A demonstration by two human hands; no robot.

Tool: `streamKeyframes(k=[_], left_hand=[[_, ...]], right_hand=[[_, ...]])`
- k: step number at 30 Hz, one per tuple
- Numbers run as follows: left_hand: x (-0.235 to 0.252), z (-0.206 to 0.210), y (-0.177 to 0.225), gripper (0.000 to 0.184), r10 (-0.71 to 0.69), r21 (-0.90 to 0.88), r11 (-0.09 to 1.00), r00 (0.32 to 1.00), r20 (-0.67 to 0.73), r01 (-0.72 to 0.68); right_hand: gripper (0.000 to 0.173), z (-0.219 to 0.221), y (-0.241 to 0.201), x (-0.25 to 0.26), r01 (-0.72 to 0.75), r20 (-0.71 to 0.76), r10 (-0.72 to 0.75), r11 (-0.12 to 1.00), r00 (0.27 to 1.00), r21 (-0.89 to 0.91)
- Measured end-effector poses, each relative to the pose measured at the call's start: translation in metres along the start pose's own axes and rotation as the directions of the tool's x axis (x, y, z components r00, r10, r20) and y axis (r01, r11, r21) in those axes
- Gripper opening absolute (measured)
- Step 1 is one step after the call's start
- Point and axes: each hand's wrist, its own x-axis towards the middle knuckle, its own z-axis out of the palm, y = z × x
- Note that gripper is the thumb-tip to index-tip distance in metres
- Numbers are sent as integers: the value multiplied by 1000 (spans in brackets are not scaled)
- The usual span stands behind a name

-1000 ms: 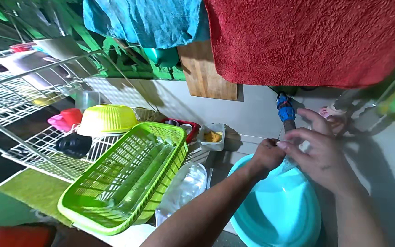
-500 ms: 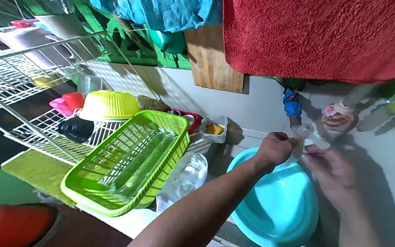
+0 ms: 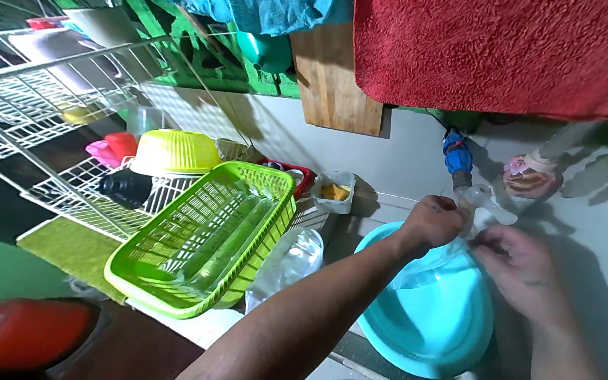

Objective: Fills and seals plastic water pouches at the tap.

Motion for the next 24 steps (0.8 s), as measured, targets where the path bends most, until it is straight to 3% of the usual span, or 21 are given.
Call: streamKeyframes(k=[10,16,24], left_hand=[[0,-9,10,26,18,257,966,999,46,-30],[1,-18,23,27,5,484,874,997,77,-42],[4,-18,31,21,26,562,825,997,79,-66]], right_hand=[[19,-5,-1,2,101,53,-96,991,994,-92],[13,-11,-7,3,95,139,-73,983,988,-155],[6,-7,-9,2,114,24,-112,986,993,-119]])
